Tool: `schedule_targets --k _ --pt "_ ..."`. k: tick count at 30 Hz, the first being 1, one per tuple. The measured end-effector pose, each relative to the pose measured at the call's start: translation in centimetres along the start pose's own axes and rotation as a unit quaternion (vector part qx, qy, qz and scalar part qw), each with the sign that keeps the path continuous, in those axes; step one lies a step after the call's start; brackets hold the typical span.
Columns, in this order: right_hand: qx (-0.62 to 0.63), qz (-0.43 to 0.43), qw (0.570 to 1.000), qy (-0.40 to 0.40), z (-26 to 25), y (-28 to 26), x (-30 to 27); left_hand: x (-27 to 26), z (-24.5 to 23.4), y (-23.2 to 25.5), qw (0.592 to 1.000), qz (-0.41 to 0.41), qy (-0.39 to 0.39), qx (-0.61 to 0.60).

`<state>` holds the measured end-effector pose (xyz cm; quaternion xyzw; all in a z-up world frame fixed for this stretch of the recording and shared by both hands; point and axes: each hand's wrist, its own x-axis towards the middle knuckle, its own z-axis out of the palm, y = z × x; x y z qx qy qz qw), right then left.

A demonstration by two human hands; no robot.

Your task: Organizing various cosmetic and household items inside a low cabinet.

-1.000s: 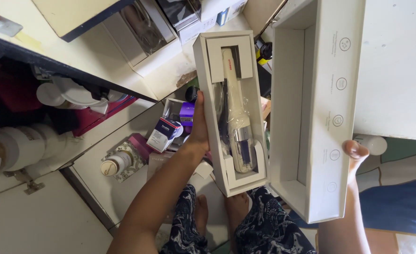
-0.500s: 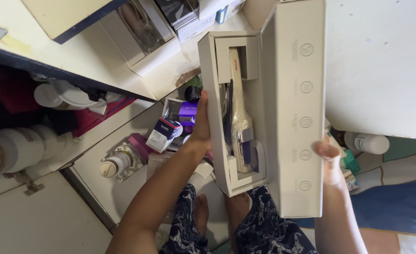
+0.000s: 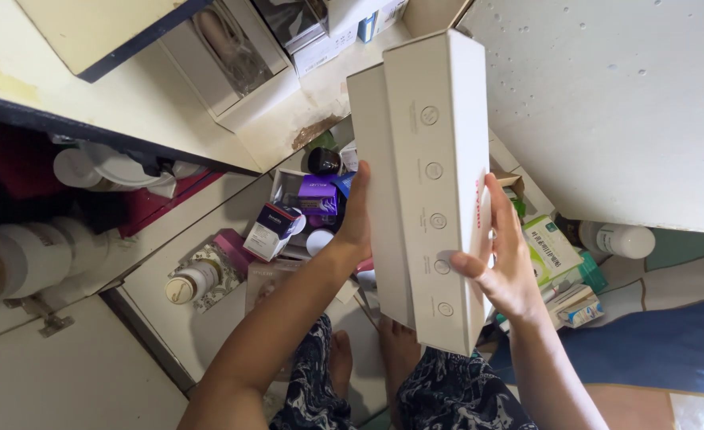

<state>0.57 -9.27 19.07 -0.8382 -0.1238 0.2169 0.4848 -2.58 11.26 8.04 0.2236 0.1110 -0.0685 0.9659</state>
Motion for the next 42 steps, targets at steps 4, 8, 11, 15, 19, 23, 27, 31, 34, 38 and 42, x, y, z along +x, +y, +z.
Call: schedule_targets --k 4,8,11,15,19,23,27,31,34,38,42 --pt "-0.037 -0.016 0.999 0.007 0.1 0.9 -0.2 0.0 1.2 0.2 0.999 0.03 0.016 0.032" --pt "-0.09 -0.027 0.996 0.006 0.6 0.7 0.0 -0.2 1.9 0.4 0.998 0.01 -0.009 0.054" --pt "-0.09 -0.039 0.995 0.003 1.2 0.7 0.4 -0.1 2.3 0.5 0.998 -0.025 -0.023 0.055" --pt "-0.118 0.003 0.993 -0.006 2.2 0.1 0.8 -0.5 3.2 0.5 0.998 -0.059 0.014 0.027" --pt "-0.138 -0.041 0.99 0.01 2.7 0.9 1.2 0.0 3.0 0.4 0.998 -0.058 0.008 0.004" --pt "-0.142 -0.059 0.988 0.015 3.1 1.6 0.9 0.1 3.0 0.7 0.999 -0.04 0.012 -0.004" --pt "0.189 -0.049 0.979 -0.06 0.9 1.6 0.8 -0.1 3.2 1.3 0.999 -0.002 -0.013 0.043" --pt "0.269 0.088 0.955 -0.087 -1.4 11.1 -3.1 -0.2 2.7 1.0 0.999 0.001 -0.042 0.0" --pt "0.446 0.208 0.858 -0.149 -1.6 18.2 -6.1 0.0 2.3 0.6 1.0 0.024 -0.01 -0.017" --pt "0.572 0.109 0.806 -0.105 -1.8 20.8 -6.4 -0.3 1.3 1.2 0.992 -0.069 -0.021 -0.101" --pt "0.502 0.036 0.861 -0.075 -8.5 30.5 -5.0 -0.5 2.0 6.3 0.975 -0.116 0.001 -0.189"
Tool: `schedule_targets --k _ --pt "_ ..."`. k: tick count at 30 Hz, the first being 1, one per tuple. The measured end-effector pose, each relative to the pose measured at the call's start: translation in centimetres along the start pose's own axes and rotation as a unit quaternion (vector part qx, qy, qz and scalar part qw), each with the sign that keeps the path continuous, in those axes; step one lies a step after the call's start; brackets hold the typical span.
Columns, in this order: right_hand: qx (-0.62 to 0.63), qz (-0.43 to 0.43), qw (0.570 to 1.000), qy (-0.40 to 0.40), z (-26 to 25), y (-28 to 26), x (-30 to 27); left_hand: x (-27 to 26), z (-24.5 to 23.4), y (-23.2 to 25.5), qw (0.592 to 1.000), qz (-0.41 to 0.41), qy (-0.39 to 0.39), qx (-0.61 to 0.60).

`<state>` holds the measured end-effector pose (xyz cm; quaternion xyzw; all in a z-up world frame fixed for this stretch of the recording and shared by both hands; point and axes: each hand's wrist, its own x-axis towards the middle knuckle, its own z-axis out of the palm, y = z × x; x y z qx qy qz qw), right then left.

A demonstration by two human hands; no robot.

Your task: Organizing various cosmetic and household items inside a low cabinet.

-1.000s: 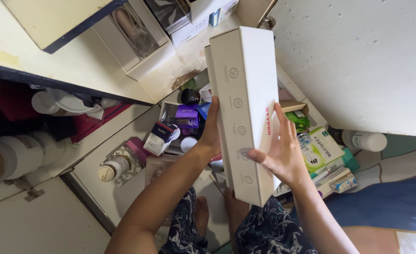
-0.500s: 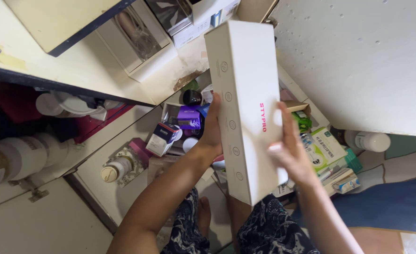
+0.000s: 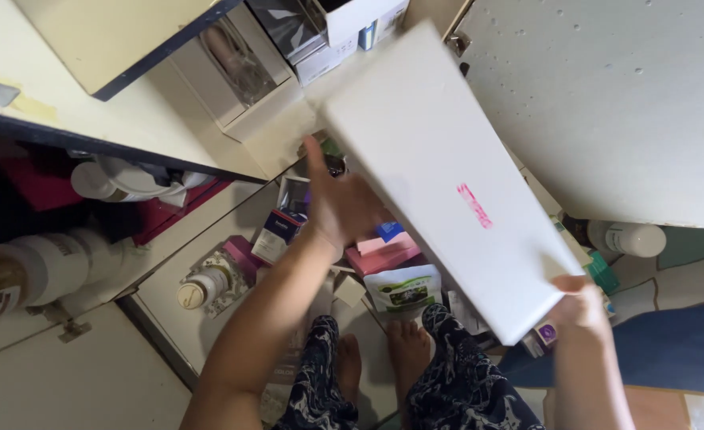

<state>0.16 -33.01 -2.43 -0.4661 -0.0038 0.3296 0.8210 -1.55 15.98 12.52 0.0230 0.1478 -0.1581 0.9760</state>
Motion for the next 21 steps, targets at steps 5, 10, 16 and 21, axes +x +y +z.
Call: schedule_targets --k 5,10,16,21 --pt "-0.046 -0.044 0.996 -0.062 8.5 -8.8 2.6 -1.0 -4.9 5.0 0.968 -0.008 -0.074 0.24" --pt "-0.146 -0.048 0.987 0.043 10.6 -10.1 3.1 -2.9 -7.6 3.1 0.847 -0.031 0.003 0.531" --pt "-0.026 -0.158 0.979 0.13 20.1 -10.7 4.8 -7.9 -9.3 -4.3 0.933 0.052 0.227 0.275" --pt "0.077 -0.089 0.992 0.038 22.4 -4.5 5.9 -13.5 -18.5 -11.8 0.927 0.026 0.115 0.357"
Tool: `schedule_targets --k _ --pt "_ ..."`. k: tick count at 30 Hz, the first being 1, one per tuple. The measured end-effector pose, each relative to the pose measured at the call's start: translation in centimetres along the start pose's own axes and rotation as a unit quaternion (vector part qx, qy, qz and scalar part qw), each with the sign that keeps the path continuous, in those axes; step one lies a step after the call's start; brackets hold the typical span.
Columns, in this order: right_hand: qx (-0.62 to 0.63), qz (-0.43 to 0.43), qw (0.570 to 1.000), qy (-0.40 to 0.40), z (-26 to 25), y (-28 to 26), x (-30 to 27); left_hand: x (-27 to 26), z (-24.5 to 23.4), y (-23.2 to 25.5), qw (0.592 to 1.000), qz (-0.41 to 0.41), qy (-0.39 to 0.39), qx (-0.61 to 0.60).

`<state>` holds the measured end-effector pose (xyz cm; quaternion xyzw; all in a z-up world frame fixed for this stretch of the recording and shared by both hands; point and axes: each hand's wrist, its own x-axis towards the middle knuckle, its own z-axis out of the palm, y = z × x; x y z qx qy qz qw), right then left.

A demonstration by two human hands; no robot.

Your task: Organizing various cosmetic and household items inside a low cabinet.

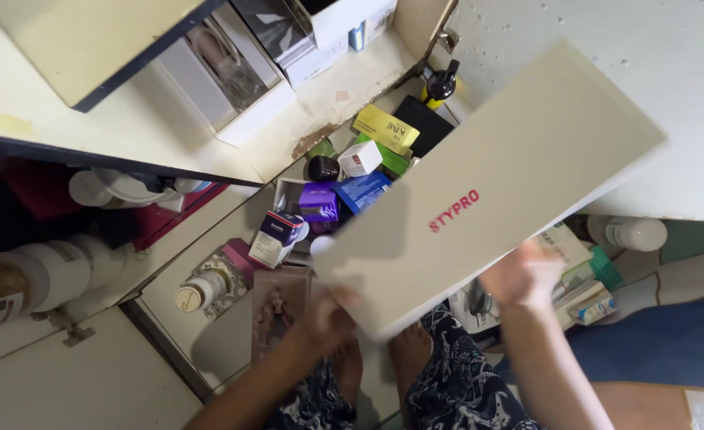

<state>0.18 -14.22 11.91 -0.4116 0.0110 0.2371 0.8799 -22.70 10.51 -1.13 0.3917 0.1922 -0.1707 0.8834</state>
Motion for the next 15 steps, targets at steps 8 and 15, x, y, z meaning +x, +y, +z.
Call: schedule_targets --k 8,15 --pt "-0.116 -0.019 0.989 -0.087 2.9 -0.5 3.1 -1.0 3.1 7.1 0.993 -0.085 -0.055 -0.059" --pt "-0.217 0.047 0.963 -0.149 6.1 -0.9 7.1 -0.1 8.4 14.6 0.984 -0.013 0.009 0.177"
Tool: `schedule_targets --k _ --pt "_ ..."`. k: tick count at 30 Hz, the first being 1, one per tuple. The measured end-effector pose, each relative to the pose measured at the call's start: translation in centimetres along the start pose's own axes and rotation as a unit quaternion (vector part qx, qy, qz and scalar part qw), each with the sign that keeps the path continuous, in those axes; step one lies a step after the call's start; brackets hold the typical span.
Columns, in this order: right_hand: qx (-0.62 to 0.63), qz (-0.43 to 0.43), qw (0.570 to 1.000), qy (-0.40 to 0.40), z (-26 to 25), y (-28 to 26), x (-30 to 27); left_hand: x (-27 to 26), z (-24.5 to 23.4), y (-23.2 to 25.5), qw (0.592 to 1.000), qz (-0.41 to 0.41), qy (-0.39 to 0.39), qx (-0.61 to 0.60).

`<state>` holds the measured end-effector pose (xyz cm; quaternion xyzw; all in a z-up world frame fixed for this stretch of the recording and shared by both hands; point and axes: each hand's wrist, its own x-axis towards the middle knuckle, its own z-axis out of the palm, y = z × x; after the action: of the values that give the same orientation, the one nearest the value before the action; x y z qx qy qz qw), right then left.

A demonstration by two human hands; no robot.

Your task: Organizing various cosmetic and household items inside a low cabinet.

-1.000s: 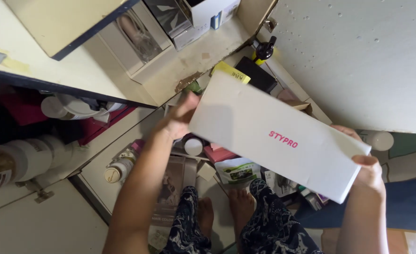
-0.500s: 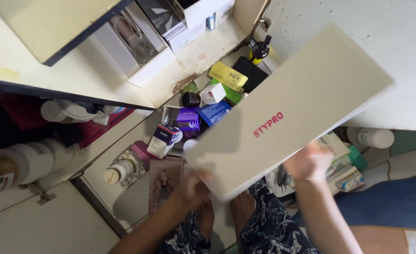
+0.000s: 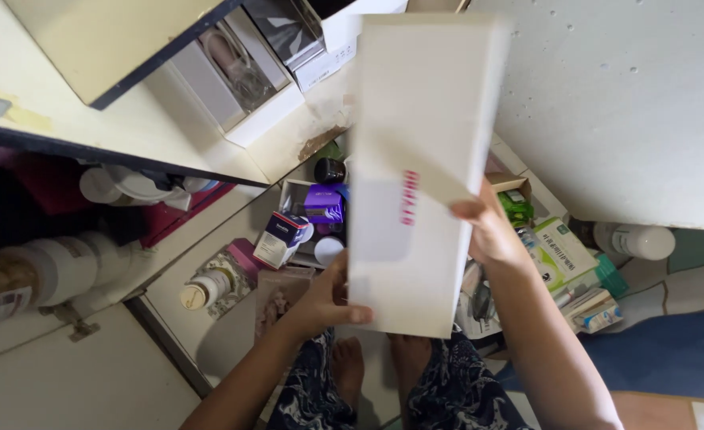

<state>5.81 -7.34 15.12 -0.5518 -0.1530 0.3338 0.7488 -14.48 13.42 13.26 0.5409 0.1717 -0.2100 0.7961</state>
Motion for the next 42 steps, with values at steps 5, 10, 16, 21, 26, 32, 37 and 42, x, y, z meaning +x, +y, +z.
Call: schedule_targets --k 5,10,16,21,26,32,37,42 --pt "-0.082 0.037 0.993 -0.074 4.0 -0.9 3.8 1.0 -3.3 -7.1 0.986 0.05 0.051 -0.15" --pt "-0.09 0.064 0.985 -0.136 4.7 4.1 6.2 3.0 -5.6 -3.0 0.95 0.063 0.188 -0.241" --pt "-0.203 0.088 0.97 -0.103 7.6 4.7 9.7 5.0 -9.2 -0.8 0.954 0.112 0.187 -0.204" --pt "-0.158 0.075 0.982 -0.069 7.7 8.0 12.4 7.1 -11.5 -0.1 0.942 0.113 0.214 -0.232" --pt "-0.158 0.103 0.981 -0.035 8.5 8.2 13.0 9.5 -13.7 0.4 0.931 0.129 0.234 -0.25" --pt "-0.154 0.089 0.984 -0.022 8.0 11.2 14.1 12.4 -16.5 0.1 0.913 0.136 0.275 -0.269" --pt "-0.108 0.089 0.99 -0.035 8.8 13.3 15.8 14.9 -15.9 1.0 0.845 0.135 0.33 -0.398" --pt "-0.003 0.125 0.992 -0.034 10.4 12.9 17.7 19.0 -14.3 -2.2 0.824 0.16 0.314 -0.443"
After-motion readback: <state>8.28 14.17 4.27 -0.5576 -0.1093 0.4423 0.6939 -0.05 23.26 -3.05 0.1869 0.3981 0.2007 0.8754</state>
